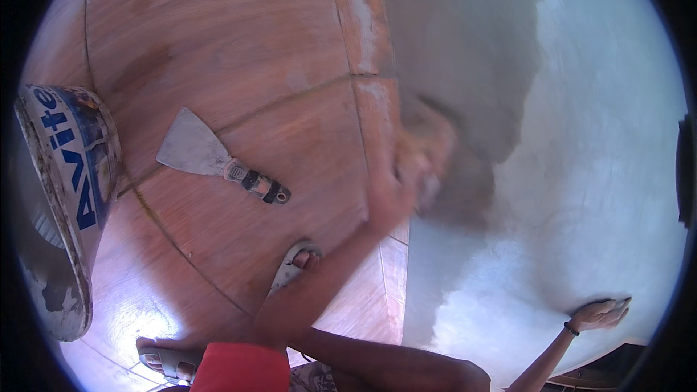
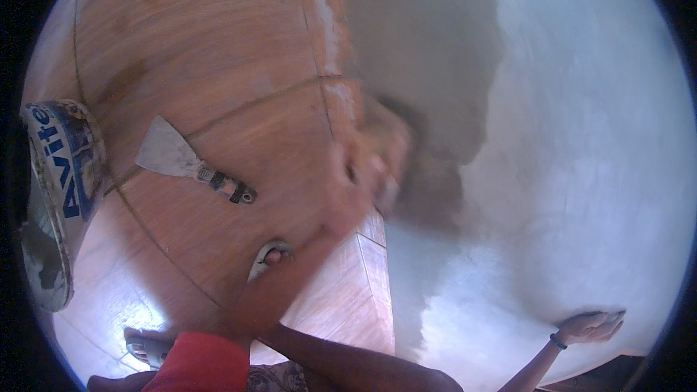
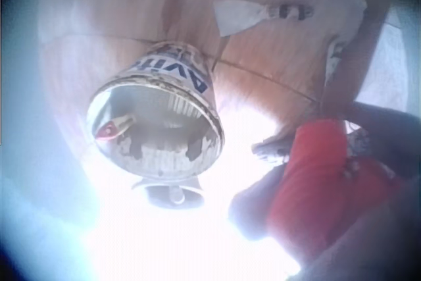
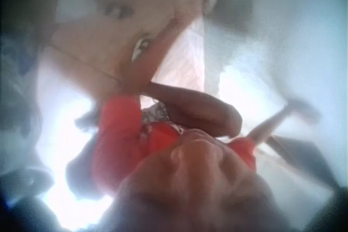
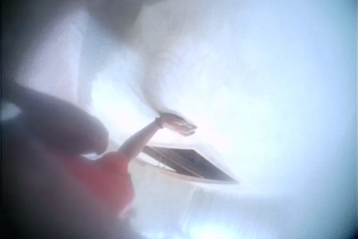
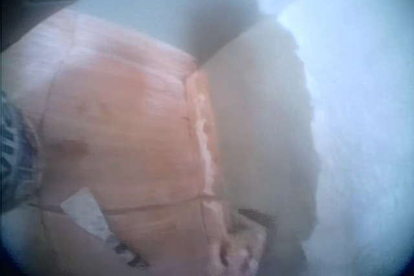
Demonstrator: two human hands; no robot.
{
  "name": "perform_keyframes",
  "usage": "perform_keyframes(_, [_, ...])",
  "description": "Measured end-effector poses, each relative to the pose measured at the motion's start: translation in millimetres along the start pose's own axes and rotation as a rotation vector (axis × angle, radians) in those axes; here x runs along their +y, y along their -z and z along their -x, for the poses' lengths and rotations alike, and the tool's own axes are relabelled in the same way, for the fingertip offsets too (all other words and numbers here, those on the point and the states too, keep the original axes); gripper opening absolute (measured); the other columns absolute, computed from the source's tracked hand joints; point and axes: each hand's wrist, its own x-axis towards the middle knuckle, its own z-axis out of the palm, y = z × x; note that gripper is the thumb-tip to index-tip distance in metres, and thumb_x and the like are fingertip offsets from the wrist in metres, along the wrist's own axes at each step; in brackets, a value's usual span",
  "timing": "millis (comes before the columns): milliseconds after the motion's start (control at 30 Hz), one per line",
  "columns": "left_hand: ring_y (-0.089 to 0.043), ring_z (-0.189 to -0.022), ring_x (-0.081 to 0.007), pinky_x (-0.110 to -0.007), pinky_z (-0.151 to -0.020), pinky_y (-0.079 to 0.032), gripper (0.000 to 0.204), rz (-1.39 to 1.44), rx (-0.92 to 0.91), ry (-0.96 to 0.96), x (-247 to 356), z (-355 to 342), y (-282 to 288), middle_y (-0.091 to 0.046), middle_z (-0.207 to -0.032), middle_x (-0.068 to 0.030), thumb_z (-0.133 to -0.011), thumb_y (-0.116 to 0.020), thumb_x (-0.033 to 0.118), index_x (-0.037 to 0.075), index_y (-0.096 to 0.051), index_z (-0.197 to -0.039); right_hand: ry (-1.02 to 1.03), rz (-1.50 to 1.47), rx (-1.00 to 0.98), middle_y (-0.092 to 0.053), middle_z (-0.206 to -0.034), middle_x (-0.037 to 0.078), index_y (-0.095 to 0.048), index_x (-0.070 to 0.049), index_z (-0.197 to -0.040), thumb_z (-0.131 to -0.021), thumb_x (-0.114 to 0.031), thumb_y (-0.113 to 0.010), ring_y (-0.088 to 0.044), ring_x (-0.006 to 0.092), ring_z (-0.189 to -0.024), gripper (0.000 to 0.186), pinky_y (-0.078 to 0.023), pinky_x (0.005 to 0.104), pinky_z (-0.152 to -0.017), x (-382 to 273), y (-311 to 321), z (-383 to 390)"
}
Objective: The person scoops plaster from a bucket using a trowel and applies it to a wall section. They smooth the plaster with the trowel, then briefly walk outside to refill the bucket from a larger container before returning to continue plastering the wall.
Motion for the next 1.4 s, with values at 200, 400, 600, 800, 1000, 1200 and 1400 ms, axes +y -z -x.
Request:
perform_keyframes(200, [-0.053,-0.088,-0.0162,-0.030,-0.078,-0.043,0.037,0.156,0.104,-0.023,23,-137,41,-0.056,-0.095,-0.0110,-0.085,-0.057,0.024,-0.004,-0.050,-0.107,0.017,-0.010,-0.001,-0.047,-0.130,0.012,-0.047,-0.004,-0.127,-0.095,-0.044,-0.025,-0.039,0.0296,-0.121,0.056,-0.029,0.0449,-0.101,6,-6,2])
perform_keyframes(400, [-0.051,-0.083,-0.0141,-0.028,-0.075,-0.043,0.037,0.276,0.142,0.034,33,-191,55,-0.055,-0.092,-0.0081,-0.091,-0.050,0.032,-0.002,-0.051,-0.106,-0.026,-0.044,-0.008,-0.045,-0.131,0.013,-0.044,-0.003,-0.130,-0.095,-0.041,-0.027,-0.037,0.0291,-0.122,0.054,-0.026,0.0439,-0.102,-4,-4,0])
perform_keyframes(600, [-0.052,-0.084,-0.0144,-0.030,-0.074,-0.046,0.036,0.516,0.066,0.094,26,-198,50,-0.055,-0.091,-0.0080,-0.094,-0.043,0.033,0.000,-0.052,-0.104,-0.047,-0.035,-0.028,-0.044,-0.132,0.014,-0.044,-0.003,-0.130,-0.094,-0.042,-0.027,-0.036,0.0297,-0.123,0.056,-0.025,0.0441,-0.103,2,-4,4])
perform_keyframes(800, [-0.055,-0.083,-0.0162,-0.030,-0.071,-0.049,0.037,0.842,-0.134,0.250,19,-199,54,-0.055,-0.094,-0.0087,-0.097,-0.032,0.033,0.003,-0.049,-0.110,0.009,-0.036,-0.004,-0.047,-0.130,0.014,-0.047,-0.006,-0.129,-0.093,-0.035,-0.030,-0.039,0.0301,-0.122,0.050,-0.027,0.0442,-0.101,8,-6,2])
perform_keyframes(1000, [-0.057,-0.081,-0.0171,-0.033,-0.067,-0.050,0.036,0.802,-0.125,0.292,37,-206,46,-0.055,-0.096,-0.0088,-0.097,-0.030,0.033,0.005,-0.049,-0.111,0.006,-0.027,0.007,-0.048,-0.129,0.013,-0.047,-0.006,-0.129,-0.092,-0.033,-0.031,-0.041,0.0292,-0.120,0.049,-0.027,0.0433,-0.101,7,-6,3])
perform_keyframes(1200, [-0.055,-0.081,-0.0155,-0.032,-0.068,-0.049,0.038,0.784,-0.150,0.194,18,-225,35,-0.055,-0.093,-0.0073,-0.095,-0.039,0.036,0.003,-0.051,-0.107,-0.061,-0.042,-0.004,-0.048,-0.129,0.013,-0.047,-0.006,-0.129,-0.092,-0.033,-0.031,-0.041,0.0284,-0.120,0.048,-0.027,0.0432,-0.101,-14,-1,-1])
perform_keyframes(1400, [-0.052,-0.090,-0.0172,-0.030,-0.082,-0.043,0.043,0.617,-0.110,0.110,5,-214,29,-0.056,-0.098,-0.0097,-0.094,-0.041,0.039,0.000,-0.050,-0.109,-0.008,-0.036,0.011,-0.048,-0.129,0.013,-0.047,-0.006,-0.128,-0.092,-0.033,-0.031,-0.041,0.0282,-0.120,0.048,-0.027,0.0431,-0.100,-12,0,-4])
